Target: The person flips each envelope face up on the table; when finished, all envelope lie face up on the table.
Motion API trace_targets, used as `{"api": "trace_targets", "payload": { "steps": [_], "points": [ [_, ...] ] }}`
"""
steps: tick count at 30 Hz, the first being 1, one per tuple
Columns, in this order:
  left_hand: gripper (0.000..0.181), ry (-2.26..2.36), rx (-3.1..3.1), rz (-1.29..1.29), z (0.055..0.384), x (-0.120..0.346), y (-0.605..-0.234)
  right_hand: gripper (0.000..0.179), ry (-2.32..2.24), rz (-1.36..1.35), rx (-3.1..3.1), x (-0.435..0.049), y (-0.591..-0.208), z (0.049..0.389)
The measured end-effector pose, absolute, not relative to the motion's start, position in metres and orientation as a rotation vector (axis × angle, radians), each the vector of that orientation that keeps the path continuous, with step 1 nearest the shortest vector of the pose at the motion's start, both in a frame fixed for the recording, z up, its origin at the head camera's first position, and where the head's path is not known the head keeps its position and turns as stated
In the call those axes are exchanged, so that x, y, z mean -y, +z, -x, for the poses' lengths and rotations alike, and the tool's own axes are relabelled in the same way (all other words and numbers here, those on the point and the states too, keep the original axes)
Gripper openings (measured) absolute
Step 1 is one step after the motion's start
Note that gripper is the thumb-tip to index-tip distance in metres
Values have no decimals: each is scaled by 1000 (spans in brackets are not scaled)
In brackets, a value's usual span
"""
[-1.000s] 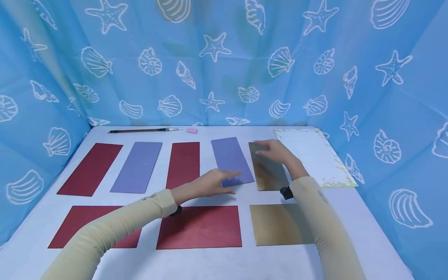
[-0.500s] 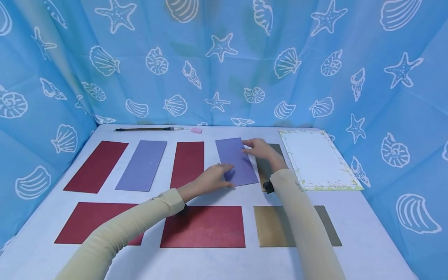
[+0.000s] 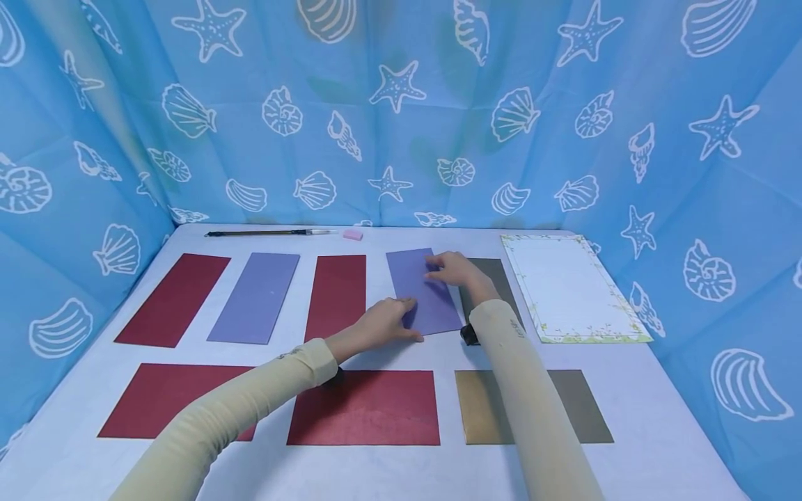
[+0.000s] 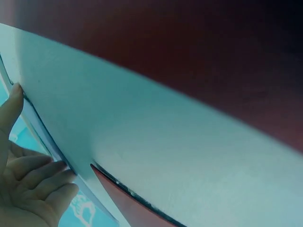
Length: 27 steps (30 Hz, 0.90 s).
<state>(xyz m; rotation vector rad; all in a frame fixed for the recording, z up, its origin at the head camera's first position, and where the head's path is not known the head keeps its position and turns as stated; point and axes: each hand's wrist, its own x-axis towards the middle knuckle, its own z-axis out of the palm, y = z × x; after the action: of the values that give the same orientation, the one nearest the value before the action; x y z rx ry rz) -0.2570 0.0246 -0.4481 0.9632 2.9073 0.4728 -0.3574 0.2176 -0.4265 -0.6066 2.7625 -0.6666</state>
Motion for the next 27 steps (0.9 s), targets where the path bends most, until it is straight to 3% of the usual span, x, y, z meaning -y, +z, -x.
{"api": "trace_targets", "payload": {
  "steps": [9, 19, 27],
  "points": [
    [44, 392, -2933, -946, 255, -22, -441, 53, -646, 599, -2746, -220, -427, 357],
    [35, 182, -3001, -1085, 248, -12, -434, 49, -642, 620, -2743, -222, -419, 354],
    [31, 194, -3018, -1160, 241, -2, -437, 46, -901, 451, -2728, -236, -428, 355]
  ]
}}
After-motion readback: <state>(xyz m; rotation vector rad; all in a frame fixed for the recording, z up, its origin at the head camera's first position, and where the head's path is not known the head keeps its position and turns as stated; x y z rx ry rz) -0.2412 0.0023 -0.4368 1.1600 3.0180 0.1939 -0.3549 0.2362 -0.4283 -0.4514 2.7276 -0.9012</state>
